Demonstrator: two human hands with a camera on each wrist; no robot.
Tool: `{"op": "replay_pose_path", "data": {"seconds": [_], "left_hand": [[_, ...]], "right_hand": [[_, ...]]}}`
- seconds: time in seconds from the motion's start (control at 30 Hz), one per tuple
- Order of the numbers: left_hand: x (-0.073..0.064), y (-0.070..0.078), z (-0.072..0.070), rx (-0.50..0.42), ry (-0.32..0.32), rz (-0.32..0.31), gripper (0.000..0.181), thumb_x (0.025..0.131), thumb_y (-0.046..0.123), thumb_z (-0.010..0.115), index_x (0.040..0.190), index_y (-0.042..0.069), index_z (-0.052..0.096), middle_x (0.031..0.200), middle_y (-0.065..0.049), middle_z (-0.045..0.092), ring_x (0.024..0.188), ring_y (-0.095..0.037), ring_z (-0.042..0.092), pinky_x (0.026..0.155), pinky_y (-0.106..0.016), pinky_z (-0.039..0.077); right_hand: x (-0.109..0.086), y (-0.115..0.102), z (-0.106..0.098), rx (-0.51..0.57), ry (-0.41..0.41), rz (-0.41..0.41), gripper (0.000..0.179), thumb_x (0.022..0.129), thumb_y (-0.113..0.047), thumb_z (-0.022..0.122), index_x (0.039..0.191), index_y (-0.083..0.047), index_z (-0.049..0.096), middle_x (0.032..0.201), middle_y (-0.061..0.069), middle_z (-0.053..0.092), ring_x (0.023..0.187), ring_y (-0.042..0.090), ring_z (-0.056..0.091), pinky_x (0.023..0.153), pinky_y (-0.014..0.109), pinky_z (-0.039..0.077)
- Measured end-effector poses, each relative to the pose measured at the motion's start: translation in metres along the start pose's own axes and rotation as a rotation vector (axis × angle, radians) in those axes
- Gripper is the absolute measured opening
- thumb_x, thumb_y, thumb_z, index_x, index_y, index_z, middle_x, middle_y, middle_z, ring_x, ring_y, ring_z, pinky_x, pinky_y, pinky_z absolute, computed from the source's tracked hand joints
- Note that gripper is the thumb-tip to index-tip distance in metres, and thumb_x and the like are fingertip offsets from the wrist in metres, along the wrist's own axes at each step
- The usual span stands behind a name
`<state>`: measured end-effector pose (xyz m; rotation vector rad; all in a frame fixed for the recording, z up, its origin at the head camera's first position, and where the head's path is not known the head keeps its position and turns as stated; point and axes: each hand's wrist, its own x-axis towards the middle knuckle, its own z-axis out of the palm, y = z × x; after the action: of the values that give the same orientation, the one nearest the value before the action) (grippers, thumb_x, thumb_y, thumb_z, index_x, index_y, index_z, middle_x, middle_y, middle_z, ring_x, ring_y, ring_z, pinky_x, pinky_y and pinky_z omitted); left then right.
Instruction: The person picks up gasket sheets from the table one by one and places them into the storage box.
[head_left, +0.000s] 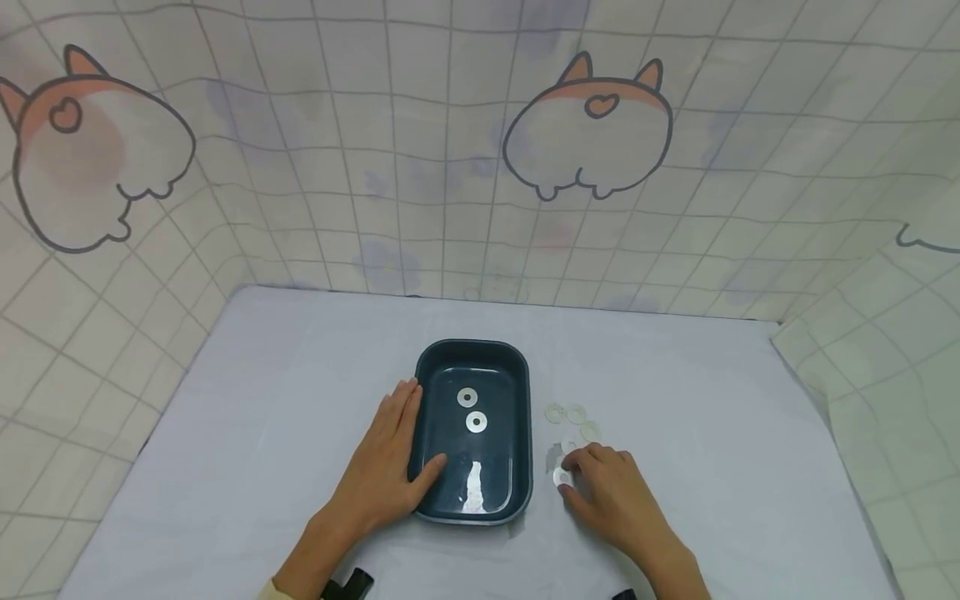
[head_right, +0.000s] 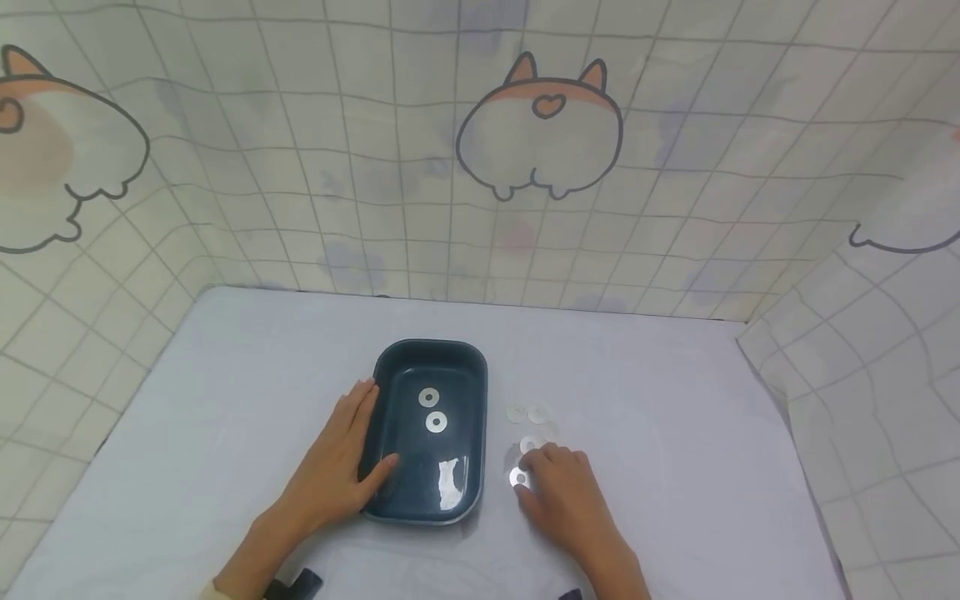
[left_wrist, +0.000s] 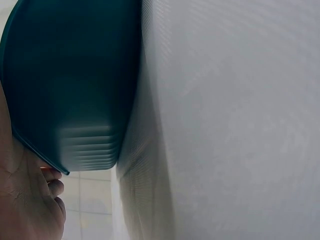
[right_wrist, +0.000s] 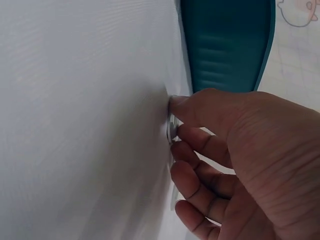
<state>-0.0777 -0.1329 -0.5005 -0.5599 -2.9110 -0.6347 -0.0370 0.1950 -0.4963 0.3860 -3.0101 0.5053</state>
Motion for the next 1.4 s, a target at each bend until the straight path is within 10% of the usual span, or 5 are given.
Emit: {"op": "replay_pose_path", "data": {"seconds": [0.2,0.5,0.77,0.97,1.4], "left_hand": [[0.0,0.002,-0.001,-0.009,-0.017,-0.008,0.098,0.096,0.052,0.065,0.17,0.007,0.02,0.179,-0.009,0.018,0.167,-0.027,0.019,0.139,-0.044,0.018],[-0.001,-0.001,-0.002,-0.018,-0.018,-0.008,0.097,0.097,0.052,0.065,0.17,0.006,0.019,0.179,-0.009,0.018,0.167,-0.027,0.019,0.134,-0.018,-0.01],[-0.002,-0.001,-0.002,0.0,0.015,0.0,0.097,0.095,0.05,0.068,0.168,0.004,0.023,0.178,-0.011,0.022,0.166,-0.029,0.023,0.136,-0.051,0.025],[-0.001,0.0,-0.001,-0.005,0.011,0.004,0.097,0.096,0.051,0.067,0.169,0.006,0.021,0.178,-0.01,0.022,0.166,-0.028,0.022,0.14,-0.036,0.012],[0.001,0.001,0.0,-0.009,-0.012,-0.003,0.098,0.096,0.052,0.066,0.17,0.007,0.019,0.179,-0.009,0.019,0.167,-0.028,0.021,0.137,-0.049,0.025]], "right_hand": [[0.0,-0.001,-0.003,-0.08,0.02,-0.051,0.025,0.081,-0.023,0.09,0.098,-0.014,0.073,0.09,-0.004,0.07,0.088,0.014,0.065,0.09,0.04,0.055],[0.002,-0.012,-0.002,-0.195,0.094,-0.092,0.024,0.075,-0.021,0.088,0.083,-0.013,0.066,0.073,-0.004,0.06,0.073,0.016,0.061,0.077,0.037,0.053],[0.008,-0.023,0.006,-0.299,0.167,-0.119,0.024,0.067,-0.014,0.081,0.07,-0.01,0.058,0.065,0.004,0.056,0.062,0.023,0.057,0.061,0.037,0.046],[0.004,-0.022,0.009,-0.234,0.168,-0.065,0.023,0.066,-0.016,0.08,0.081,-0.01,0.063,0.072,0.003,0.058,0.067,0.022,0.057,0.062,0.035,0.043],[0.001,-0.012,0.007,-0.097,0.117,-0.002,0.022,0.073,-0.018,0.085,0.091,-0.011,0.073,0.079,0.0,0.065,0.074,0.015,0.055,0.073,0.036,0.05]]}}
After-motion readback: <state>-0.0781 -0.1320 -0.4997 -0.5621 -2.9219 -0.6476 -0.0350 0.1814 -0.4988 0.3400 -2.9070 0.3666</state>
